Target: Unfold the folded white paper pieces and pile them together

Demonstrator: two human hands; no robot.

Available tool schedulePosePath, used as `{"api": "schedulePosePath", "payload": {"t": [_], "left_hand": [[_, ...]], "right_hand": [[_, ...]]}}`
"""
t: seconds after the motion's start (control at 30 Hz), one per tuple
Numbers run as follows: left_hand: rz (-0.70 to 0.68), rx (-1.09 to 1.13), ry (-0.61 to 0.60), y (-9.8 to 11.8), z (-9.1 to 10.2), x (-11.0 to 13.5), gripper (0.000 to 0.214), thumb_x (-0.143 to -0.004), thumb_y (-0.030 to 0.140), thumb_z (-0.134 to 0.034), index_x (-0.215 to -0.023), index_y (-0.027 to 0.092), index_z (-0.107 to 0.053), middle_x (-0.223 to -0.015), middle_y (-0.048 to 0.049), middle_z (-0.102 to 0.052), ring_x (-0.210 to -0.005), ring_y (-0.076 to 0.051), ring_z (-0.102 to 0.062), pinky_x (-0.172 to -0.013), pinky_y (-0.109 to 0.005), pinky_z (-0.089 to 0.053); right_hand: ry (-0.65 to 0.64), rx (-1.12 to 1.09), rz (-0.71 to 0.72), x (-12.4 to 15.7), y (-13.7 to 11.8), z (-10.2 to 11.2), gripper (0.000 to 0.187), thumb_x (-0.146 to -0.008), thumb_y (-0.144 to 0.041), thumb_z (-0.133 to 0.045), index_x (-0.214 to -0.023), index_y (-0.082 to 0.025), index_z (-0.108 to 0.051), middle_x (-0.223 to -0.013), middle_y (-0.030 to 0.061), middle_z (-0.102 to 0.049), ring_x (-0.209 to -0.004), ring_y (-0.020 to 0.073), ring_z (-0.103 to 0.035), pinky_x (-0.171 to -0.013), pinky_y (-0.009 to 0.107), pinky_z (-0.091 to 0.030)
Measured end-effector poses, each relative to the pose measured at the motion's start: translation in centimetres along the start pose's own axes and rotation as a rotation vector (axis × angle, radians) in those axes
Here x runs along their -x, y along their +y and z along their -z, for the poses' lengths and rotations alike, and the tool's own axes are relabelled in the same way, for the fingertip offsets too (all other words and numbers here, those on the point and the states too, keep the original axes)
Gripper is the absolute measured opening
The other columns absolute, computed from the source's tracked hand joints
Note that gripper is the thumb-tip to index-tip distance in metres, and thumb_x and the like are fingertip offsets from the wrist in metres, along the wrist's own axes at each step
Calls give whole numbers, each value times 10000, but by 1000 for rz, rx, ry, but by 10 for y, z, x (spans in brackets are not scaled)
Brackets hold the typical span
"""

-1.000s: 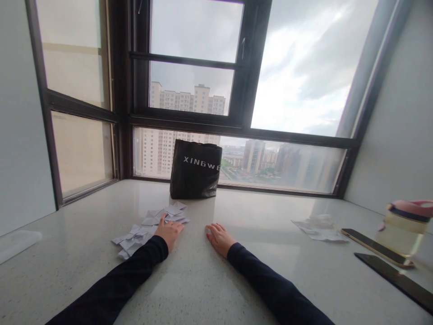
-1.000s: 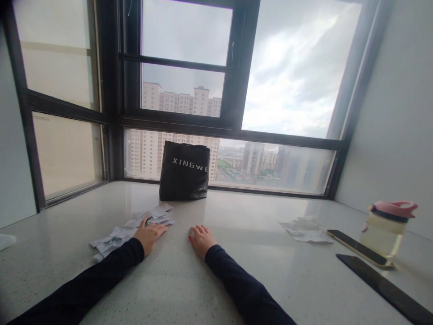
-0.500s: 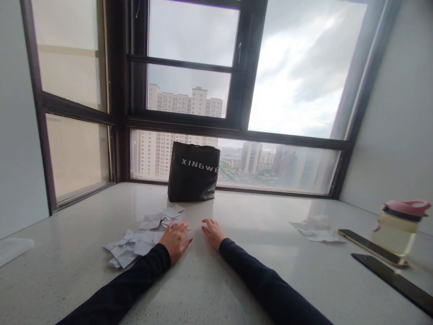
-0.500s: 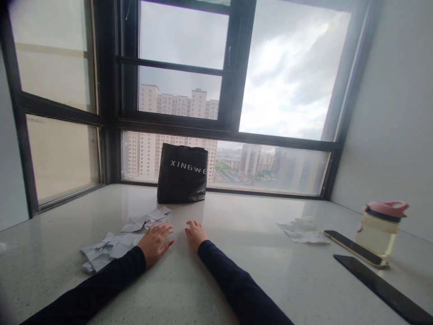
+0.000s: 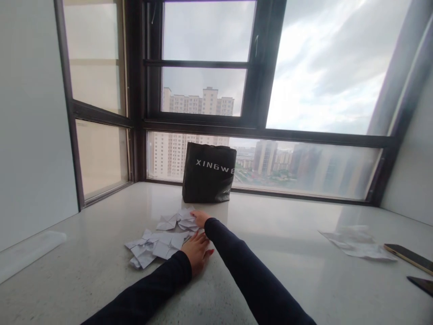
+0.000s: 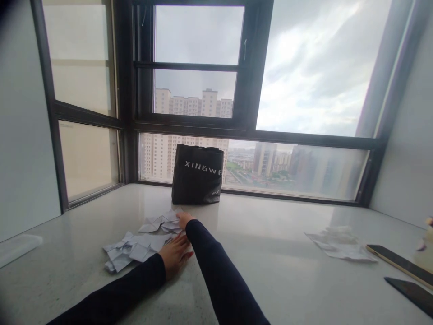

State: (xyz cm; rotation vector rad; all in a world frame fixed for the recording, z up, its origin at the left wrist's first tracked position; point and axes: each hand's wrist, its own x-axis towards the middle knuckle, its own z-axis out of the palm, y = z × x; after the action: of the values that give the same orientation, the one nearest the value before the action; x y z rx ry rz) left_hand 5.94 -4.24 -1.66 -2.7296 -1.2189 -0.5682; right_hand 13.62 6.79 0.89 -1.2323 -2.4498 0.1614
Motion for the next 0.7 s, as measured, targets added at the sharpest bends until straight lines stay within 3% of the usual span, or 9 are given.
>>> {"api": "schedulePosePath", "payload": {"t": [0.17, 0.3, 0.47, 0.7], "left_hand": [[25, 28, -33, 3, 0, 1, 332, -807, 254, -317, -1094, 129, -425, -1107, -120, -511, -1018, -213, -460, -882, -352, -337], [40, 41, -33, 4, 0, 3, 314, -816, 264, -298, -1069, 142, -440, -1074, -111, -536, -975, -217, -493, -848, -350, -365], [-21, 57, -4, 1, -4, 1, 370, -822, 327, -300, -1112, 125, -410, -1141, -125, -482, -1074, -218, -409, -925, -371, -285], [-38, 111, -64, -7, -15, -1, 442, -811, 382, -291, -1160, 130, -392, -1225, -121, -406, -1127, -217, -344, -929, -391, -267]], "right_hand": [[-50, -43, 92, 9, -23, -14, 243, -811, -260, -445, -1029, -158, -476, -1054, 56, -495, -893, 166, -505, -751, 370, -423], [-2, -67, 70, 17, -26, -9, 322, -775, -54, -409, -1074, -157, -469, -1094, 68, -508, -1024, 156, -441, -874, 317, -346], [93, -65, -73, 45, -6, 5, 380, -771, -76, -352, -1139, -146, -419, -1133, 99, -487, -1059, 178, -421, -894, 339, -317], [72, -3, -203, 122, 29, 22, 394, -785, -299, -412, -1137, -123, -426, -1170, 150, -446, -1129, 228, -337, -904, 399, -276]]}}
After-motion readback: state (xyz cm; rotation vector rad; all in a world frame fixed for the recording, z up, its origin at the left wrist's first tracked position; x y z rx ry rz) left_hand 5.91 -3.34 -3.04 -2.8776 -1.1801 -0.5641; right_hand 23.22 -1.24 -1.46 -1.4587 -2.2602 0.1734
